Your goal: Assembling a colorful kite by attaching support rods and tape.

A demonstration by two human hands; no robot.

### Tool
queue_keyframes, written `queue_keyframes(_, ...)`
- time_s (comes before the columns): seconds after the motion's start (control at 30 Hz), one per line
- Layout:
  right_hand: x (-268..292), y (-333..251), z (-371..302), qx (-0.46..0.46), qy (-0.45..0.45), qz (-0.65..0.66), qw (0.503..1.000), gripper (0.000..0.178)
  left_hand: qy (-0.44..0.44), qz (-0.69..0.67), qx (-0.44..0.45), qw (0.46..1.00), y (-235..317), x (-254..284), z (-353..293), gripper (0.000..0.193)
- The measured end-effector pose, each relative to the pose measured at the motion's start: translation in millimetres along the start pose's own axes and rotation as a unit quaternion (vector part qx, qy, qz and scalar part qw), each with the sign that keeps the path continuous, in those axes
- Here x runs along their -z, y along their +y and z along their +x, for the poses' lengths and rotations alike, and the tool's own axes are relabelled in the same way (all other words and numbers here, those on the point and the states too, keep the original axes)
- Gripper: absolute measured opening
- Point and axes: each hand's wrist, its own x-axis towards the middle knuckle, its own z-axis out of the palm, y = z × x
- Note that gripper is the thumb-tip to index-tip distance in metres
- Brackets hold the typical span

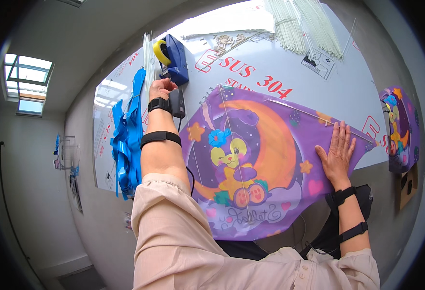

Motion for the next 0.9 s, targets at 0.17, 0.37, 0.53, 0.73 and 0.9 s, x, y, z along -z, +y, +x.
queue_keyframes(0.17, 4.5, -10.6, 6.4, -0.006, 0.012, 0.066, 0.998, 0.088, -0.17, 0.129, -0.146, 0.966, 29.2, 46.6, 45.7, 0.012)
queue_keyframes(0.37, -3.0, 18.0, 4.9, -0.056, 0.023, 0.045, 0.997, 0.09, -0.165, -0.033, 0.103, 0.98, -33.3, -16.8, 22.9, 0.009)
queue_keyframes(0.53, 0.6, 2.5, 1.7, -0.026, 0.037, 0.102, 0.994, 0.09, -0.073, 0.034, -0.046, 0.996, -47.3, -18.1, -21.7, 0.008)
queue_keyframes(0.73, 2.0, 5.0, 0.3, -0.028, 0.039, 0.116, 0.992, 0.088, -0.351, 0.161, -0.223, 0.895, -152.6, -134.3, -219.6, 0.005)
queue_keyframes(0.9, 5.0, 2.9, 4.6, -0.025, 0.042, 0.144, 0.988, 0.084, -0.352, 0.246, -0.15, 0.89, -237.9, -187.8, -299.6, 0.008)
